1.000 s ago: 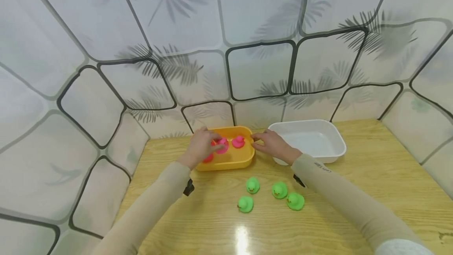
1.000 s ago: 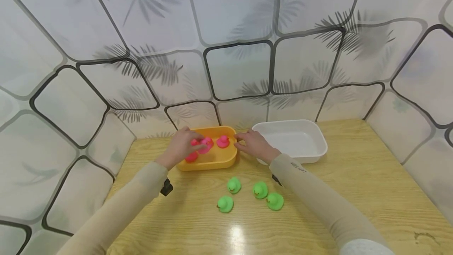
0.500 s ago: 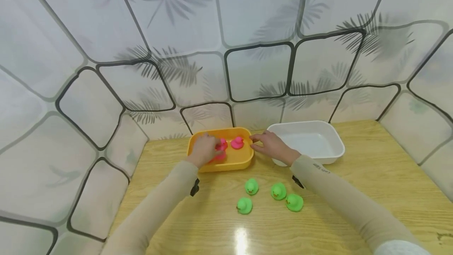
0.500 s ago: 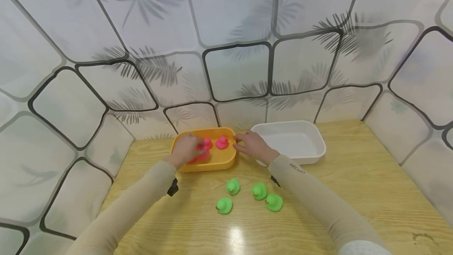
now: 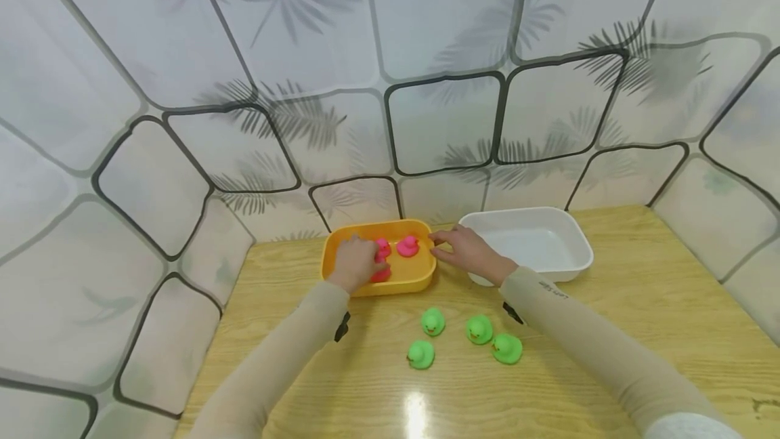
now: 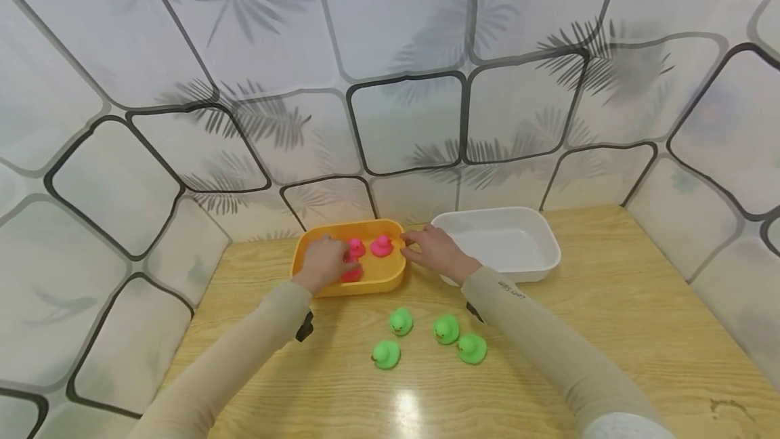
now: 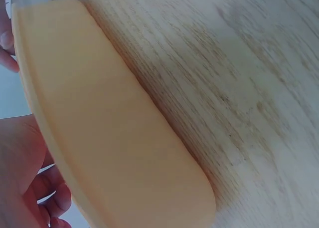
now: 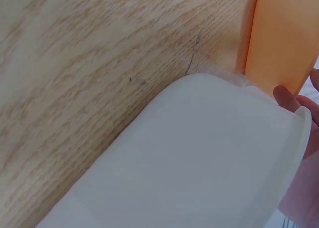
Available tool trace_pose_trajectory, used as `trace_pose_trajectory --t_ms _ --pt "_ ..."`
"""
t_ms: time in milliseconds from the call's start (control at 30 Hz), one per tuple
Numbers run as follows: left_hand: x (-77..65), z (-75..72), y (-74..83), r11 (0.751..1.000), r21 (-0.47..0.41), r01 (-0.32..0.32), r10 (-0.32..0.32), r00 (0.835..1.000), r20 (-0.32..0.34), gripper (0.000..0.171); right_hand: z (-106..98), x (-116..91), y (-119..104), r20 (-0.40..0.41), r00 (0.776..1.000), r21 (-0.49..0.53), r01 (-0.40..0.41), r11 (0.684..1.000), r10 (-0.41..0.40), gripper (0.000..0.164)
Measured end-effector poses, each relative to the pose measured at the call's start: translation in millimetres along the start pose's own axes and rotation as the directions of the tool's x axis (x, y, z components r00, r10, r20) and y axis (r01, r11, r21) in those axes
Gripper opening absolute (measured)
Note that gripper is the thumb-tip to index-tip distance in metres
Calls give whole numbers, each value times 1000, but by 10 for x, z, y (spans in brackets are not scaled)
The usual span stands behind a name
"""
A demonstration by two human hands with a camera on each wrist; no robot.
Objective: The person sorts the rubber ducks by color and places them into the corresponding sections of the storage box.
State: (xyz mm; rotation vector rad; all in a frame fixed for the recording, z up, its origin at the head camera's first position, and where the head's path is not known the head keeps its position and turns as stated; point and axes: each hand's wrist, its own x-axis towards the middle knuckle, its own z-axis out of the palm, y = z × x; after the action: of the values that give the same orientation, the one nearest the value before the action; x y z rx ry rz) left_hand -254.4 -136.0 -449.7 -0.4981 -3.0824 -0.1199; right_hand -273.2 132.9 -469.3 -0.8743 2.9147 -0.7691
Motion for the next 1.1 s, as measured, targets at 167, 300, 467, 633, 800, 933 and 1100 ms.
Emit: trace_pose_trajectory --t_ms 167,300,467,633,800,933,1100 --pt "-7 -9 19 999 31 14 -13 1000 -18 43 11 8 5 -14 999 -8 29 1000 -29 40" --pt "-16 -15 25 999 49 20 -18 999 -28 44 8 12 8 -22 998 -12 51 999 -51 40" --pt "-26 -15 17 999 44 23 -22 999 -27 43 1 20 6 -24 998 -15 56 998 -57 39" --pt "-37 -28 -2 1000 22 22 -21 999 -27 43 0 22 5 -22 999 -19 48 999 -48 39" --pt "-48 -37 -29 1000 -9 20 -21 1000 -19 40 11 20 9 -27 999 -21 46 999 -47 39" --pt "-69 -43 -40 999 -31 28 -28 1000 -10 33 17 10 6 -29 998 -32 55 998 -55 39" --pt "-117 -48 -17 1000 -24 8 -9 999 -33 30 10 -7 8 -32 998 -60 57 997 -59 40"
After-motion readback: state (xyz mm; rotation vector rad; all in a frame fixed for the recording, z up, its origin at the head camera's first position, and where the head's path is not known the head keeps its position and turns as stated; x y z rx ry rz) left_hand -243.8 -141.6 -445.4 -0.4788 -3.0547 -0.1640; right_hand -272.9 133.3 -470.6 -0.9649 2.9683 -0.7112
